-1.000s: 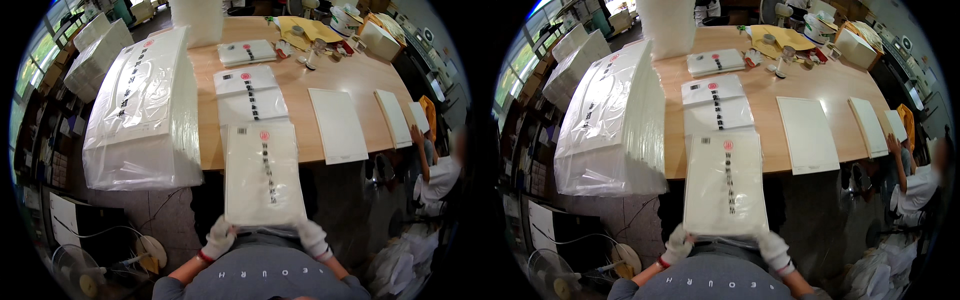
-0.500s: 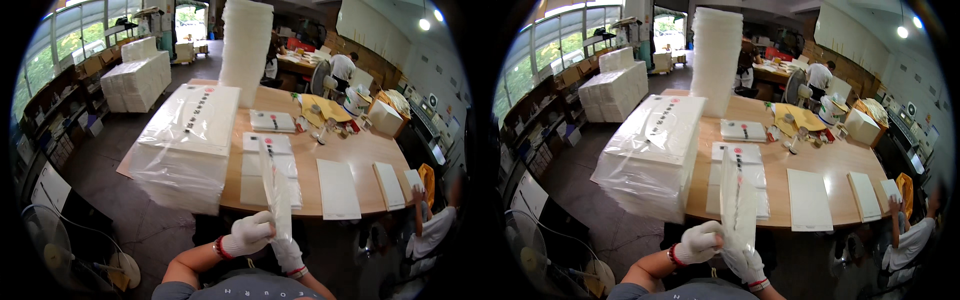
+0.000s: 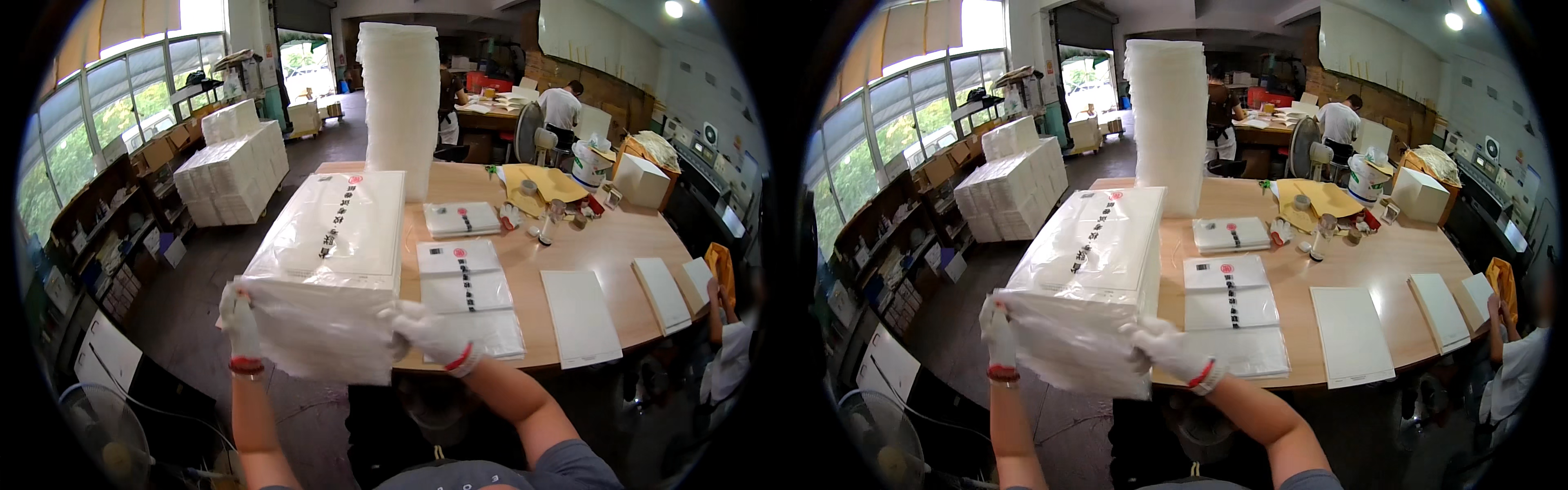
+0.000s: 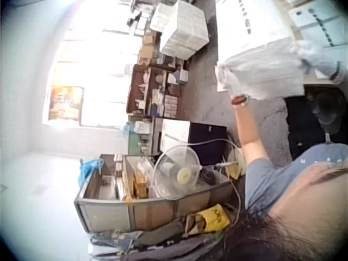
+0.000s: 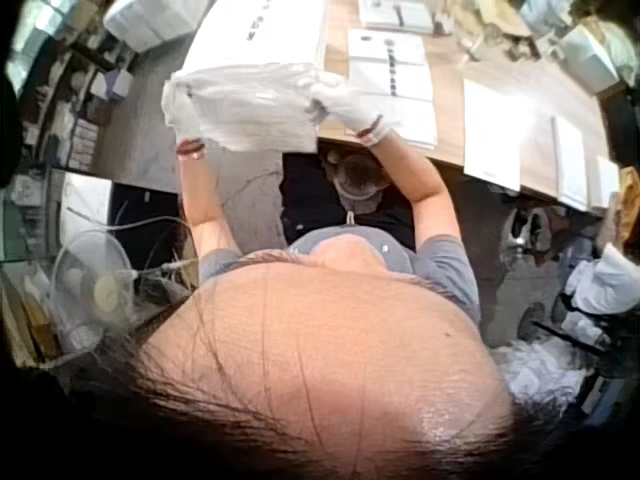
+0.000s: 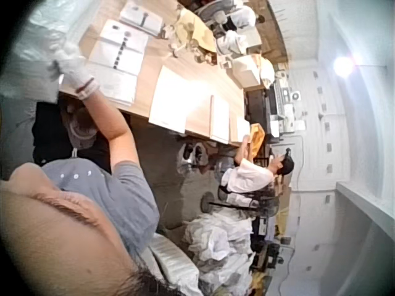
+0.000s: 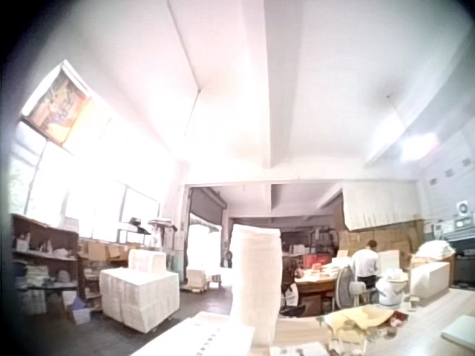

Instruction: The person repeatedly picks up white paper documents from a stack, places each into a clear plastic sleeve, and sets the sealed package on the table. The process is repeated continuously throughout the clip.

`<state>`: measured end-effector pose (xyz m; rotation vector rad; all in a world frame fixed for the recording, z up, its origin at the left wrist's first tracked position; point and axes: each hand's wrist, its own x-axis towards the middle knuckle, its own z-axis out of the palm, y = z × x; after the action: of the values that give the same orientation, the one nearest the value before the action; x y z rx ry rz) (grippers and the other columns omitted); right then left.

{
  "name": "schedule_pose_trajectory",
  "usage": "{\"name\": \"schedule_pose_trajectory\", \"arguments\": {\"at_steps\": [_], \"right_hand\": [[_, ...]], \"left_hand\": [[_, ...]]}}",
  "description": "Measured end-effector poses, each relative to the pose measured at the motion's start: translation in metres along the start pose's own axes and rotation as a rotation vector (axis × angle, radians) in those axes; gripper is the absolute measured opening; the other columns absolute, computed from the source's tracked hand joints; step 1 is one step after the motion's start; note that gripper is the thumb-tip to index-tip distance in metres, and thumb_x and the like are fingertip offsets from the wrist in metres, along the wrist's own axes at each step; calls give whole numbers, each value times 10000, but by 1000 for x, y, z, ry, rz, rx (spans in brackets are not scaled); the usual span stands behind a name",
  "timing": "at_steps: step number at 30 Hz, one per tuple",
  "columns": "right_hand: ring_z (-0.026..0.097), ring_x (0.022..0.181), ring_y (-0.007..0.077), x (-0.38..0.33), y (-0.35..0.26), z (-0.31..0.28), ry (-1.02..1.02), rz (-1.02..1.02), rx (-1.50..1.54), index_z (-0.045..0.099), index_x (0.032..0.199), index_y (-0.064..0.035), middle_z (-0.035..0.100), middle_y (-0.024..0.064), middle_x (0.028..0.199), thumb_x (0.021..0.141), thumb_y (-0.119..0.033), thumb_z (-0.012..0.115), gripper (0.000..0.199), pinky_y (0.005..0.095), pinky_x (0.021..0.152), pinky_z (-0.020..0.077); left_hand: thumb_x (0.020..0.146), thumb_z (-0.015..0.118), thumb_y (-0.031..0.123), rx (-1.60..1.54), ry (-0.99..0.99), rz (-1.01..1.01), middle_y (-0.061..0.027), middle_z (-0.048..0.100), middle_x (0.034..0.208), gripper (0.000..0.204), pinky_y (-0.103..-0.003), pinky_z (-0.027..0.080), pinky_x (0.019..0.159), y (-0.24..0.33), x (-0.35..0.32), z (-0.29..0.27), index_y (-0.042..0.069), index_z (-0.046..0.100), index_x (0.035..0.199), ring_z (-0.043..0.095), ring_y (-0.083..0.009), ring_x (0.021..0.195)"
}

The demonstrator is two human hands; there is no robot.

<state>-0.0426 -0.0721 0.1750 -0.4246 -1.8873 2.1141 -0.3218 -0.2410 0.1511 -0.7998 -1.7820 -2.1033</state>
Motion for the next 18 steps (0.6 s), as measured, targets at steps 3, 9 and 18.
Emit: {"name": "schedule_pose_trajectory", "arguments": {"at_steps": [3,9,18], "right_hand": [[593,714,160,34,5,-75,187,-230,121,518,1138,-9,586,69,817,920,-285,466,356,291,628,503],[557,935,341,178,15,-130,329,-634,-980,428,1241,-1,545,217,1062,873,-372,530,532,362,805,464],[572,930,284,158,-1,-52,383,-131,-119,265,1346,24,557,221,1019,850,-486,524,757,332,814,455]], "left_hand": [[774,396,-59,132,-47,207,-5,450,737,129,-206,359,625,-6,-12,0,3,409,662,373,-93,644],[703,349,-61,291,-302,4,-41,410,692,80,-227,340,595,-2,2,-5,-4,368,651,367,-121,627],[685,325,-76,156,-299,9,-7,378,660,126,-217,299,578,-35,13,-14,30,375,637,349,-98,618]]}}
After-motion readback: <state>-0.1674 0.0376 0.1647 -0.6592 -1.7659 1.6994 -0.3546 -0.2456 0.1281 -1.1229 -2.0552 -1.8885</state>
